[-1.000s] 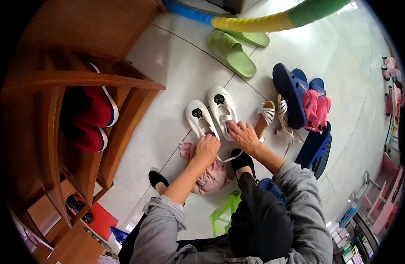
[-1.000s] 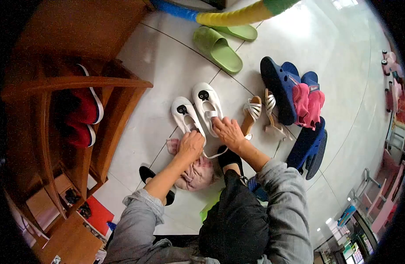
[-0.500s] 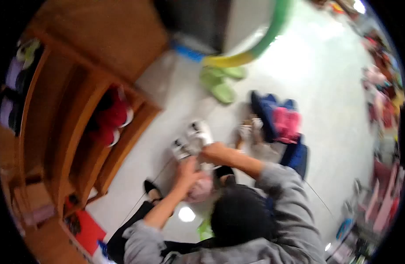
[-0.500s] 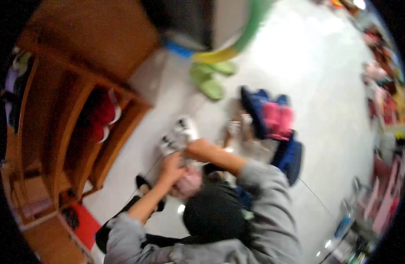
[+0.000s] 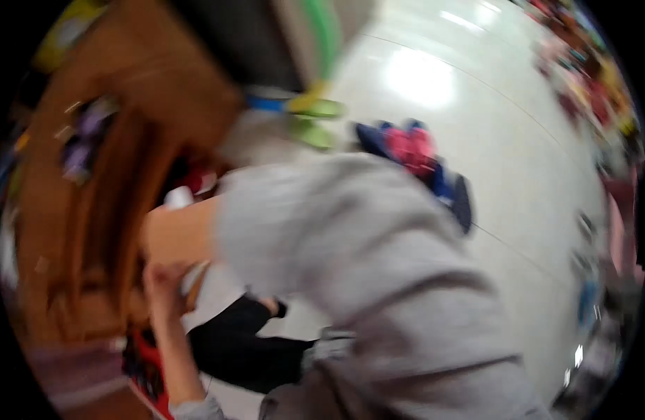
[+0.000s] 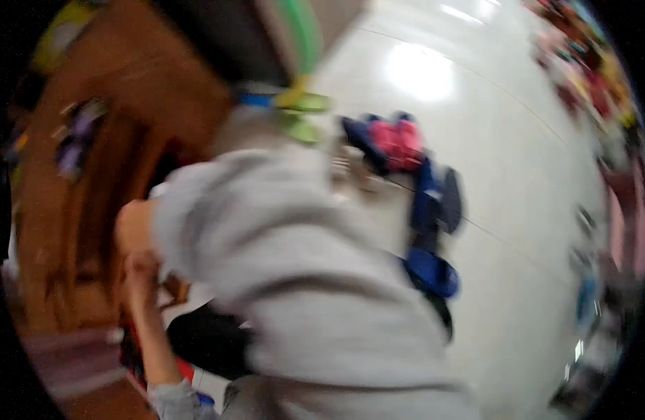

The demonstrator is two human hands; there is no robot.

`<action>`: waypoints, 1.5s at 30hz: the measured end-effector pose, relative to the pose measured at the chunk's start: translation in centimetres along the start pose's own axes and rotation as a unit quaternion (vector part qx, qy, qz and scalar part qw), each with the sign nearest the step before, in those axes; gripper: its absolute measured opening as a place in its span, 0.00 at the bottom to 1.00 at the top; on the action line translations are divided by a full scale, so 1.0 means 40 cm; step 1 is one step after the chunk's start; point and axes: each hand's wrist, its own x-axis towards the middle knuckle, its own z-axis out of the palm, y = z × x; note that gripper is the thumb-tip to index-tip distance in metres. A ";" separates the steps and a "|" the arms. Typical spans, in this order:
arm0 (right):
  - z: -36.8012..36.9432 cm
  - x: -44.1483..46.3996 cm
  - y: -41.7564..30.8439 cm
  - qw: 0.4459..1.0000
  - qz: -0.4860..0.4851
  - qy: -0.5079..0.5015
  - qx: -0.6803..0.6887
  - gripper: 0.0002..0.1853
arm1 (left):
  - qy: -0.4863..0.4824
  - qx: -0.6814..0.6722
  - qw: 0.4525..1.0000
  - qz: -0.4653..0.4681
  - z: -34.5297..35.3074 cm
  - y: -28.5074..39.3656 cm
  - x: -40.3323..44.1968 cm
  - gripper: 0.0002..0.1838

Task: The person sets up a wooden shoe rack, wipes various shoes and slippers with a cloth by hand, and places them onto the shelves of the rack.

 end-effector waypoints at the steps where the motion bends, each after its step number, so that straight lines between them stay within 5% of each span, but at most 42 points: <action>1: -0.048 -0.020 -0.036 1.000 -0.005 0.003 -0.018 0.11 | -0.003 0.025 0.999 0.032 -0.010 0.011 -0.006 0.20; 3: -0.109 -0.032 -0.095 0.999 -0.011 0.015 -0.044 0.11 | -0.007 0.076 0.993 0.096 -0.027 0.037 -0.024 0.21; 4: -0.122 -0.029 -0.111 0.998 -0.004 0.034 -0.046 0.12 | 0.010 0.212 0.954 0.213 0.009 0.079 -0.052 0.22; 8: -0.142 0.060 -0.134 0.980 -0.009 0.169 -0.100 0.11 | 0.058 0.220 0.962 0.151 -0.066 0.164 -0.054 0.18; 11: -0.192 0.090 -0.131 0.953 -0.052 0.260 -0.149 0.11 | 0.173 0.247 0.905 0.300 -0.086 0.218 -0.040 0.12; 18: -0.315 0.304 -0.024 0.884 -0.058 0.407 -0.224 0.13 | 0.270 0.350 0.771 0.459 -0.257 0.279 0.186 0.13; 22: -0.337 0.475 0.067 0.879 -0.012 0.427 -0.213 0.13 | 0.275 0.382 0.741 0.478 -0.374 0.255 0.354 0.11; 25: -0.282 0.597 0.148 0.888 0.066 0.415 -0.188 0.12 | 0.298 0.306 0.785 0.449 -0.417 0.173 0.462 0.09; 27: -0.278 0.608 0.150 0.895 0.124 0.429 0.001 0.20 | 0.288 0.302 0.808 0.416 -0.432 0.111 0.503 0.08; 29: -0.250 0.606 0.179 0.899 0.092 0.424 0.050 0.25 | 0.285 0.377 0.777 0.415 -0.433 0.091 0.504 0.08; 32: -0.223 0.532 0.136 0.879 0.029 0.476 -0.010 0.31 | 0.271 0.394 0.791 0.382 -0.441 0.116 0.482 0.12; 35: -0.165 0.377 0.093 0.900 0.012 0.411 -0.144 0.23 | 0.393 0.396 0.694 0.455 -0.338 0.121 0.379 0.16; 37: -0.101 0.255 0.095 0.907 0.000 0.367 -0.205 0.15 | 0.430 0.332 0.712 0.445 -0.252 0.081 0.299 0.16; 39: -0.035 0.110 0.106 0.937 0.065 0.277 -0.204 0.13 | 0.367 0.326 0.742 0.456 -0.163 0.021 0.234 0.12; 42: 0.033 -0.112 0.116 0.959 0.185 0.148 -0.157 0.14 | 0.200 0.274 0.876 0.343 0.009 -0.102 0.178 0.14; 45: 0.036 -0.292 0.092 0.945 0.287 0.086 -0.131 0.15 | 0.002 0.311 0.892 0.328 0.110 -0.085 0.153 0.16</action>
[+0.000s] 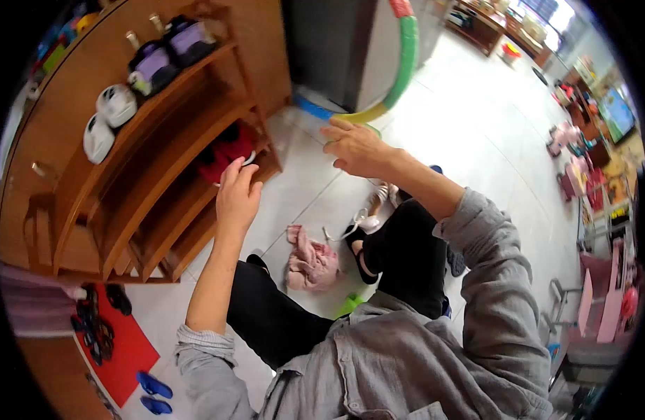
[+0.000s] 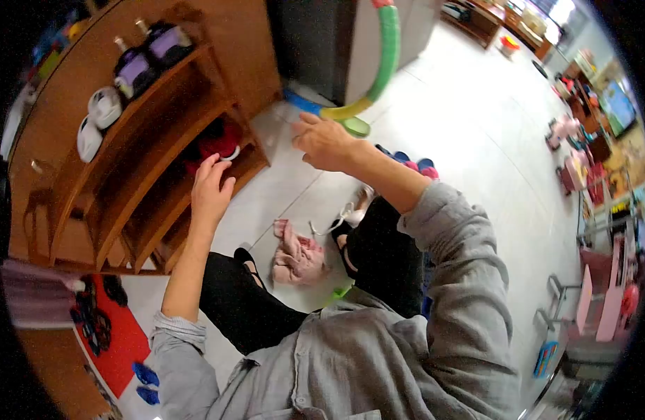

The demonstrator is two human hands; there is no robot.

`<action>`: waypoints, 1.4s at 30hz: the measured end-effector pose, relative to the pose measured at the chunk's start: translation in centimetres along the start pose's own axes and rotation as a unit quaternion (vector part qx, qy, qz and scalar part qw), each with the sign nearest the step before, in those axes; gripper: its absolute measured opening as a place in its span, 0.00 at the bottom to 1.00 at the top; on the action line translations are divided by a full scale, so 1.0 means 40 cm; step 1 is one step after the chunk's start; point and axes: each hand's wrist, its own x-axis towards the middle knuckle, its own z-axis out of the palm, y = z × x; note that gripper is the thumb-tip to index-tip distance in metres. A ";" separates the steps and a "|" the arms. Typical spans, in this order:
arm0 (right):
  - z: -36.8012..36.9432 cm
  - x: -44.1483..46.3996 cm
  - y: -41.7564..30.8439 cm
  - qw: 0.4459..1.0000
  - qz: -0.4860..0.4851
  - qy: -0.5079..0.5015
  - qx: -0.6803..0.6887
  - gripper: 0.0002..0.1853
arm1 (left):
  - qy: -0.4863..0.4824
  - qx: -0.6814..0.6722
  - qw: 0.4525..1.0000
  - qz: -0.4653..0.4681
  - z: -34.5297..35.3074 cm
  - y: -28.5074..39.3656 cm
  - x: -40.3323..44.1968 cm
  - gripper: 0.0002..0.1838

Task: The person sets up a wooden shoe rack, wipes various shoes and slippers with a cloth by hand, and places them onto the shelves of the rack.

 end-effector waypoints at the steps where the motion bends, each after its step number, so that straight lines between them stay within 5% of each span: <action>1: -0.015 -0.050 0.024 0.999 0.036 -0.014 0.000 0.16 | -0.020 0.014 0.999 0.041 0.032 0.022 0.009 0.17; 8: -0.032 -0.422 0.228 0.958 0.281 0.026 0.057 0.16 | -0.182 0.045 0.958 0.218 0.217 0.155 0.042 0.19; 11: 0.105 -0.537 0.322 0.909 0.403 0.015 0.107 0.15 | -0.237 0.075 0.932 0.263 0.233 0.156 0.017 0.19; 15: 0.526 -0.661 0.397 0.872 0.446 -0.078 0.187 0.14 | -0.320 0.121 0.906 0.249 0.234 0.082 -0.051 0.15; 20: 0.782 -0.658 0.276 0.792 0.522 -0.116 0.295 0.25 | -0.439 0.041 0.891 0.108 0.418 -0.021 -0.184 0.16; 22: 0.797 -0.630 0.245 0.746 0.578 -0.121 0.308 0.30 | -0.500 -0.039 0.864 -0.042 0.537 0.069 -0.196 0.17; 26: 0.874 -0.652 0.219 0.726 0.631 -0.086 0.259 0.30 | -0.512 -0.159 0.828 -0.161 0.829 0.151 -0.293 0.28; 28: 0.925 -0.688 0.209 0.733 0.635 -0.082 0.231 0.29 | -0.405 -0.238 0.867 -0.170 0.928 0.202 -0.315 0.30; 34: 0.948 -0.700 0.174 0.684 0.650 0.047 0.329 0.13 | -0.419 -0.335 0.746 -0.395 1.137 0.210 -0.352 0.29; 37: 0.953 -0.678 0.148 0.731 0.593 0.119 0.316 0.10 | -0.465 -0.221 0.773 -0.371 1.129 0.236 -0.317 0.26; 39: 0.957 -0.636 0.125 0.705 0.567 0.140 0.403 0.11 | -0.419 -0.197 0.813 -0.354 1.148 0.238 -0.335 0.16; 42: 0.927 -0.554 0.122 0.737 0.536 0.092 0.400 0.13 | -0.399 -0.174 0.833 -0.342 1.116 0.262 -0.292 0.11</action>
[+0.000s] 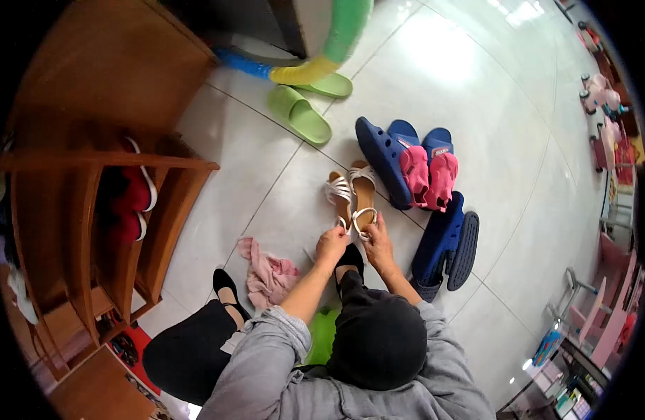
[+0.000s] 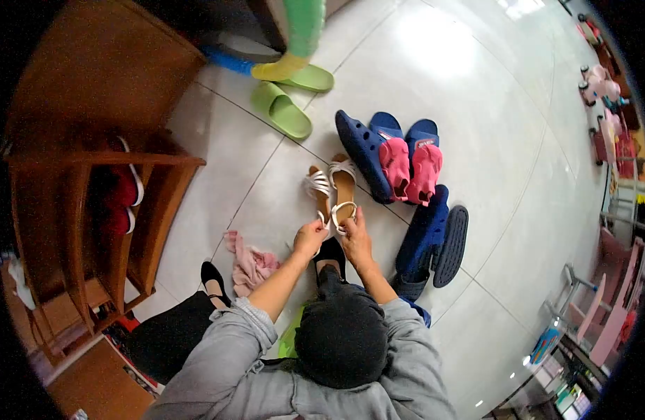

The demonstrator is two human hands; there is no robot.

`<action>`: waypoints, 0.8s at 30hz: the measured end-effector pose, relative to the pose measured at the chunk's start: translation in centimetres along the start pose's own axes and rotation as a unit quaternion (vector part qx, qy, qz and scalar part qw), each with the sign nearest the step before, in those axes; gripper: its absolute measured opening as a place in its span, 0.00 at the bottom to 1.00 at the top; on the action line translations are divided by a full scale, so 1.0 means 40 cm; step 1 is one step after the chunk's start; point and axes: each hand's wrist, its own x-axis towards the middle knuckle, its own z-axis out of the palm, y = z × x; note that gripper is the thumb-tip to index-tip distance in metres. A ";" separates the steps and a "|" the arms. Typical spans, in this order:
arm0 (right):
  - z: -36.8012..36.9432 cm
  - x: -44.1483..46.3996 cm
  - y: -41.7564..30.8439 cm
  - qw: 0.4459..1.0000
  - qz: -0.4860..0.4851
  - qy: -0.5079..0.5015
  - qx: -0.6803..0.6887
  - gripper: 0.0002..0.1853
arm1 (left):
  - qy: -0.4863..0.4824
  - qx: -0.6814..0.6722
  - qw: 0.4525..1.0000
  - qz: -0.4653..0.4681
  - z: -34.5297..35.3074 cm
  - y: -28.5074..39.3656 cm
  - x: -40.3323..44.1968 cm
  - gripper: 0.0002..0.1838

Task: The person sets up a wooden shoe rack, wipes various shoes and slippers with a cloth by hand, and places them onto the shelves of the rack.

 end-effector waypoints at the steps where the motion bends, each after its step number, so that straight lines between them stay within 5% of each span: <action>1: 0.008 0.009 -0.002 1.000 -0.009 -0.009 0.000 0.13 | 0.004 0.026 1.000 0.005 -0.016 0.016 -0.007 0.11; 4: 0.021 0.026 -0.008 0.998 -0.045 -0.030 0.016 0.14 | 0.085 0.080 0.993 0.024 -0.061 0.052 -0.032 0.08; 7: 0.012 0.047 -0.062 0.995 -0.066 -0.062 0.031 0.14 | 0.126 -0.033 0.991 0.036 -0.097 0.022 -0.047 0.12; 15: -0.101 0.069 -0.527 0.925 -0.332 -0.171 -0.074 0.15 | 0.188 -0.180 0.961 0.096 -0.407 0.145 -0.295 0.16; 19: -0.149 0.009 -0.782 0.872 -0.419 -0.227 -0.106 0.15 | 0.311 -0.098 0.936 0.130 -0.529 0.145 -0.423 0.19; 24: -0.168 -0.131 -0.998 0.809 -0.556 -0.177 -0.062 0.15 | 0.481 -0.030 0.852 0.202 -0.708 0.177 -0.641 0.16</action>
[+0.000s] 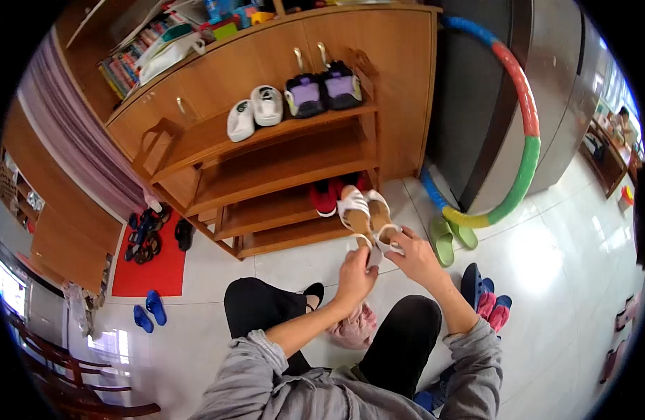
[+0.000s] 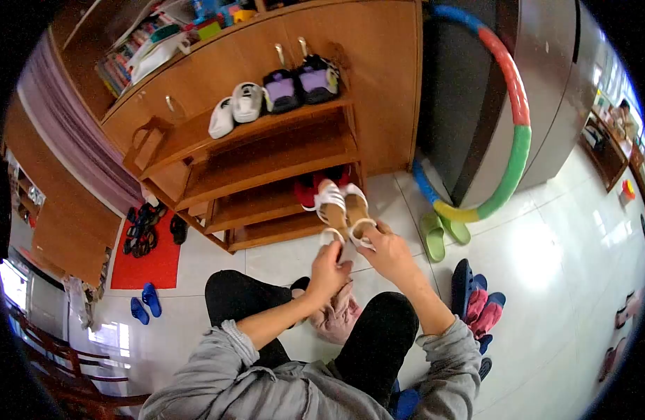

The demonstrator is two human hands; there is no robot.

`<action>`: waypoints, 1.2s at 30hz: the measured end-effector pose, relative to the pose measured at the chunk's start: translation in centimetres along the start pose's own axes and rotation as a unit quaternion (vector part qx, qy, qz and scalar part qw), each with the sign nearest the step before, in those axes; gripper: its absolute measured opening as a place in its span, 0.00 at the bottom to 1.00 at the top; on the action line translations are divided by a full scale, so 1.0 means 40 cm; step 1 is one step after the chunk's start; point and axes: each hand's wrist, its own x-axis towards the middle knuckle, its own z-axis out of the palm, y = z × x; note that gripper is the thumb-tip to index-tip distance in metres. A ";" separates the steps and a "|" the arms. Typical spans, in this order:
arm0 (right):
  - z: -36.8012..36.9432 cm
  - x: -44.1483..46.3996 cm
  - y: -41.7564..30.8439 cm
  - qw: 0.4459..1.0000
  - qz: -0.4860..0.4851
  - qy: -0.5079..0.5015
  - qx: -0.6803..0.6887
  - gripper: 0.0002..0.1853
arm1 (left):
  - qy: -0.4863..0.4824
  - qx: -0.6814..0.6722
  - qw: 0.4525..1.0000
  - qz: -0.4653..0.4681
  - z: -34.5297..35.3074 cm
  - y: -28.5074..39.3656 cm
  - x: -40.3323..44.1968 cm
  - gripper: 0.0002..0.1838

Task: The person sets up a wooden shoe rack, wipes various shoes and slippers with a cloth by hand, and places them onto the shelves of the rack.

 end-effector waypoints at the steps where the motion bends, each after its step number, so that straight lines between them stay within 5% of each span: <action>1: 0.000 0.021 -0.040 1.000 -0.010 0.028 0.010 0.14 | 0.036 0.009 0.998 0.040 -0.040 0.001 0.008 0.16; 7: -0.001 0.163 -0.236 0.988 -0.089 0.110 0.067 0.12 | 0.172 0.046 0.974 0.141 -0.268 0.017 0.077 0.14; 17: 0.110 0.511 -0.484 0.966 -0.180 0.153 0.108 0.11 | 0.262 0.086 0.947 0.165 -0.654 -0.054 0.246 0.12; 21: 0.179 0.679 -0.605 0.973 -0.097 0.081 0.194 0.14 | 0.295 0.134 0.933 0.156 -0.813 -0.154 0.373 0.08; 29: 0.353 0.922 -0.582 0.984 -0.110 0.134 0.052 0.20 | 0.190 0.152 0.970 -0.023 -0.933 -0.312 0.577 0.14; 36: 0.347 0.960 -0.584 0.990 -0.108 0.087 0.026 0.20 | 0.162 0.300 0.938 -0.059 -0.957 -0.311 0.663 0.12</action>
